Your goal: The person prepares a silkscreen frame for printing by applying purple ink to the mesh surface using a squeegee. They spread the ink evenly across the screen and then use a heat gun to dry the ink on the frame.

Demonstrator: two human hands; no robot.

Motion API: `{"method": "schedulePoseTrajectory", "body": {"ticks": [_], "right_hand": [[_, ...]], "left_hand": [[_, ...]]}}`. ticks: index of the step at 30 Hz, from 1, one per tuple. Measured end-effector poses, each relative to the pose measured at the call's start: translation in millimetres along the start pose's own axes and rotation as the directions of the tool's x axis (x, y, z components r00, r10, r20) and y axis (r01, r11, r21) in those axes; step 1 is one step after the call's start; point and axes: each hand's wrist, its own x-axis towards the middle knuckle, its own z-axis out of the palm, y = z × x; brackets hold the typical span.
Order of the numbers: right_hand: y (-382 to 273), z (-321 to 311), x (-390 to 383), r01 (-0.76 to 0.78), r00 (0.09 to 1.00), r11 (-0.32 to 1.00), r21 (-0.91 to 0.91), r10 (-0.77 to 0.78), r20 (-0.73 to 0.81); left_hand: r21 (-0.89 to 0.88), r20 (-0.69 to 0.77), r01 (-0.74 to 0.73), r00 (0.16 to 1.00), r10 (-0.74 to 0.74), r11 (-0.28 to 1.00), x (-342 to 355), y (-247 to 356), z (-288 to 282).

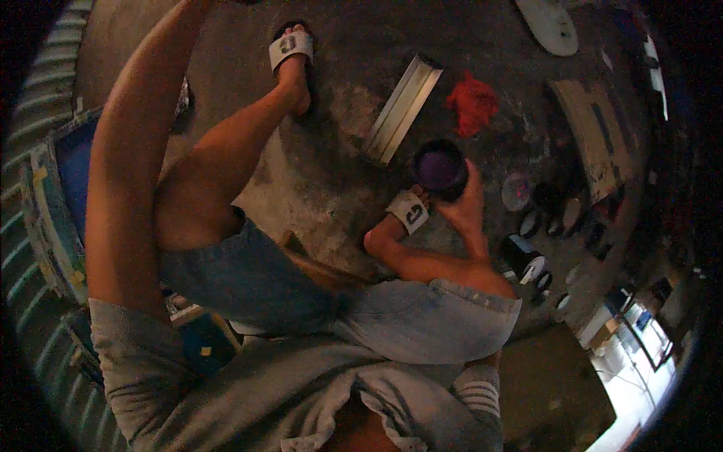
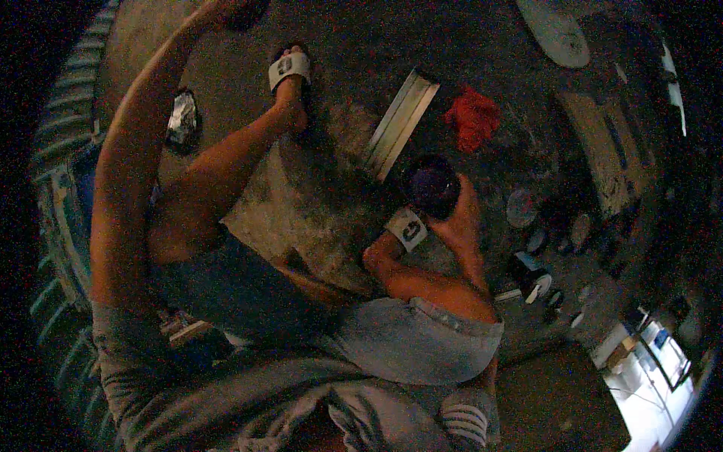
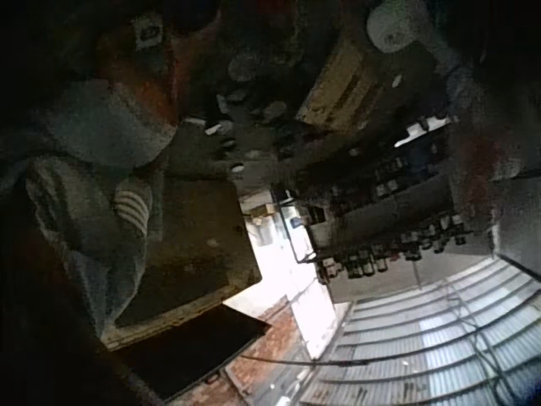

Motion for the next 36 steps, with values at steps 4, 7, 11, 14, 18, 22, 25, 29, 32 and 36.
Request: {"method": "schedulePoseTrajectory", "body": {"ticks": [4,7,11,14,18,22,25,29,32,36], "right_hand": [[-11,11,13,0.008,0.994,0.999,0.040,-0.012,0.108],[-20,19,17,0.057,0.991,0.998,-0.014,-0.055,0.119],[-21,26,24,0.108,0.986,0.991,-0.083,-0.096,0.134],[-17,35,24,0.121,0.981,0.983,-0.141,-0.097,0.166],[1,46,27,0.130,0.969,0.970,-0.206,-0.080,0.235],[3,43,27,0.143,0.961,0.963,-0.228,-0.080,0.265],[0,46,30,0.128,0.950,0.958,-0.257,-0.044,0.308],[-8,42,35,0.077,0.940,0.948,-0.309,0.034,0.339],[-9,43,39,0.104,0.935,0.949,-0.296,0.008,0.355],[-16,45,48,0.184,0.959,0.933,-0.310,-0.102,0.264]], "left_hand": [[0.008,-0.060,0.023,0.998,-0.023,1.000,13,-21,0],[0.092,-0.033,0.000,0.999,0.003,0.996,11,-26,-5],[0.230,0.036,-0.051,0.998,0.044,0.972,15,-14,-20],[0.362,0.110,-0.099,0.992,0.063,0.927,18,0,-36],[0.553,0.193,-0.168,0.979,0.070,0.816,23,30,-68],[0.697,0.271,-0.231,0.961,0.049,0.679,28,62,-92],[0.772,0.286,-0.254,0.958,0.040,0.583,31,83,-112],[0.840,0.339,-0.309,0.941,0.013,0.447,36,112,-125],[0.872,0.349,-0.327,0.937,0.004,0.366,39,123,-133],[0.903,0.352,-0.339,0.936,-0.002,0.265,45,135,-147]]}}
